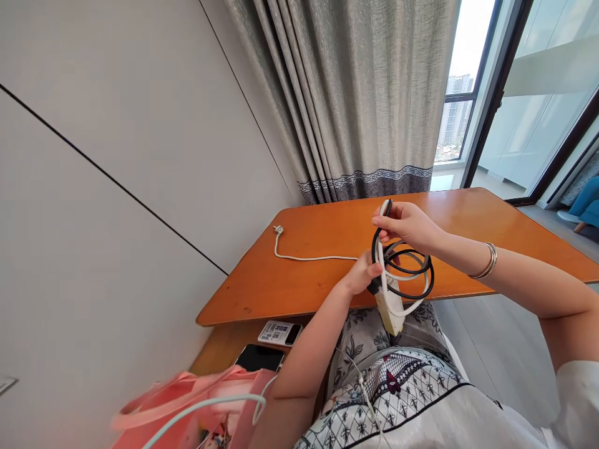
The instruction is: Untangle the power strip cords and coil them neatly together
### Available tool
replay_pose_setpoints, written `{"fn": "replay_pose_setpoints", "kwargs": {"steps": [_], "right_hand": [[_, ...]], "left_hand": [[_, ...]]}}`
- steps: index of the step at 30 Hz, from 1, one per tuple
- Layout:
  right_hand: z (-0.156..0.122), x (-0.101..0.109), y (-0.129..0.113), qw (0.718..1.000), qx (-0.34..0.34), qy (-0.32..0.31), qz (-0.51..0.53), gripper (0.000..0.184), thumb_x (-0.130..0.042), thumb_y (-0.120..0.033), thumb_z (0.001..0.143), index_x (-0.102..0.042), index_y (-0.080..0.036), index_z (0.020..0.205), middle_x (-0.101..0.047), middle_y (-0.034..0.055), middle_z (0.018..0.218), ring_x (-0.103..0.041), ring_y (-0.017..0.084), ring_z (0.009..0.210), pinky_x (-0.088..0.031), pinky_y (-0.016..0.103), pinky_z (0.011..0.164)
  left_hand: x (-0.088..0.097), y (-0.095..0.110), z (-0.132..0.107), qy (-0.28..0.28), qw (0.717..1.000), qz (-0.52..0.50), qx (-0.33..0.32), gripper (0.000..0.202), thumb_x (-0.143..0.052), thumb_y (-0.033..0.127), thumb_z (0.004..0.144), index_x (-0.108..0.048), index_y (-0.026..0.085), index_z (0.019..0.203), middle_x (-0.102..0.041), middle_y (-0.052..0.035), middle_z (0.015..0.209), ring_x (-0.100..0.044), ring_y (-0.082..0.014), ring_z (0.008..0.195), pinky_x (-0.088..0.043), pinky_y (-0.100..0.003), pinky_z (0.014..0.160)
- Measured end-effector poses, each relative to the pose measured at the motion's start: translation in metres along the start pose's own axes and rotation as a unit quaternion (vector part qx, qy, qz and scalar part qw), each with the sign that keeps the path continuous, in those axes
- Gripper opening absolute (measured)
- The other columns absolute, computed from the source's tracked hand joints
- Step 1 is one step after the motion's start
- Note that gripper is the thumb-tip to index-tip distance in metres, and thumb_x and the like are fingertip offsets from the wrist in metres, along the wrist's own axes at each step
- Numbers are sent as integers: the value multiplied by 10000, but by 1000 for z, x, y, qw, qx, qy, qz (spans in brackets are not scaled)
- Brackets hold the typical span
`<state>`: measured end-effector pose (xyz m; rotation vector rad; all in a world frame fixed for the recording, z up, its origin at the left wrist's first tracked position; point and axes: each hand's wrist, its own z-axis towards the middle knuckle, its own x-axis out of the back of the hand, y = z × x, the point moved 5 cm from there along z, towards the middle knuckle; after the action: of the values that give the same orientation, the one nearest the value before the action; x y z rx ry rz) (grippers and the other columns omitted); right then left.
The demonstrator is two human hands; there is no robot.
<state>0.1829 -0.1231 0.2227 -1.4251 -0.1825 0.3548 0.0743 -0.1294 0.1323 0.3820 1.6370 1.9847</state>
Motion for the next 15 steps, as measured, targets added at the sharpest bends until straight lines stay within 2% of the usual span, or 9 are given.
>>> {"fn": "replay_pose_setpoints", "kwargs": {"steps": [3,5,8,10,11,13,15], "right_hand": [[-6,5,9,999,-6,26,-35,314,-853,-259,694,-591,-162,836,-611,-50,625,-609,69,517,-536,162,484],[-10,6,13,998,-4,33,-55,294,-832,-272,708,-588,-174,839,-620,-40,639,-626,88,534,-528,176,473],[-13,7,12,996,4,18,-90,278,-805,-326,719,-587,-180,812,-633,-26,665,-630,103,560,-538,214,516],[-11,9,11,988,0,2,-156,281,-782,-379,737,-594,-175,781,-631,-13,662,-609,108,554,-520,237,530],[-9,13,9,977,5,2,-212,302,-775,-414,743,-595,-172,752,-620,-7,645,-590,111,546,-498,244,527],[-5,23,5,937,45,36,-344,382,-781,-496,724,-578,-173,695,-587,-2,615,-551,123,551,-450,260,527],[-3,33,0,884,133,101,-437,456,-807,-567,672,-576,-178,731,-593,14,670,-548,148,612,-446,282,563]], "left_hand": [[-6,8,3,24,998,63,10,402,-828,456,528,-652,159,735,-628,-35,690,-537,-161,654,-398,-263,577],[-8,10,5,52,994,93,17,362,-763,437,559,-641,151,744,-624,-19,692,-513,-142,636,-396,-257,578],[-5,8,6,104,983,146,27,282,-652,429,626,-547,167,638,-516,25,573,-417,-104,549,-327,-243,525],[-3,6,6,121,976,180,28,270,-615,400,629,-462,185,570,-433,45,521,-358,-86,515,-285,-238,508],[-2,5,6,122,974,190,31,269,-605,388,621,-435,190,554,-408,50,512,-339,-80,508,-273,-236,505],[0,3,5,116,974,192,43,267,-594,380,605,-408,196,547,-379,54,510,-322,-75,503,-266,-234,502],[3,2,5,104,975,187,61,273,-592,379,589,-387,203,549,-351,59,507,-314,-73,499,-262,-231,496]]}}
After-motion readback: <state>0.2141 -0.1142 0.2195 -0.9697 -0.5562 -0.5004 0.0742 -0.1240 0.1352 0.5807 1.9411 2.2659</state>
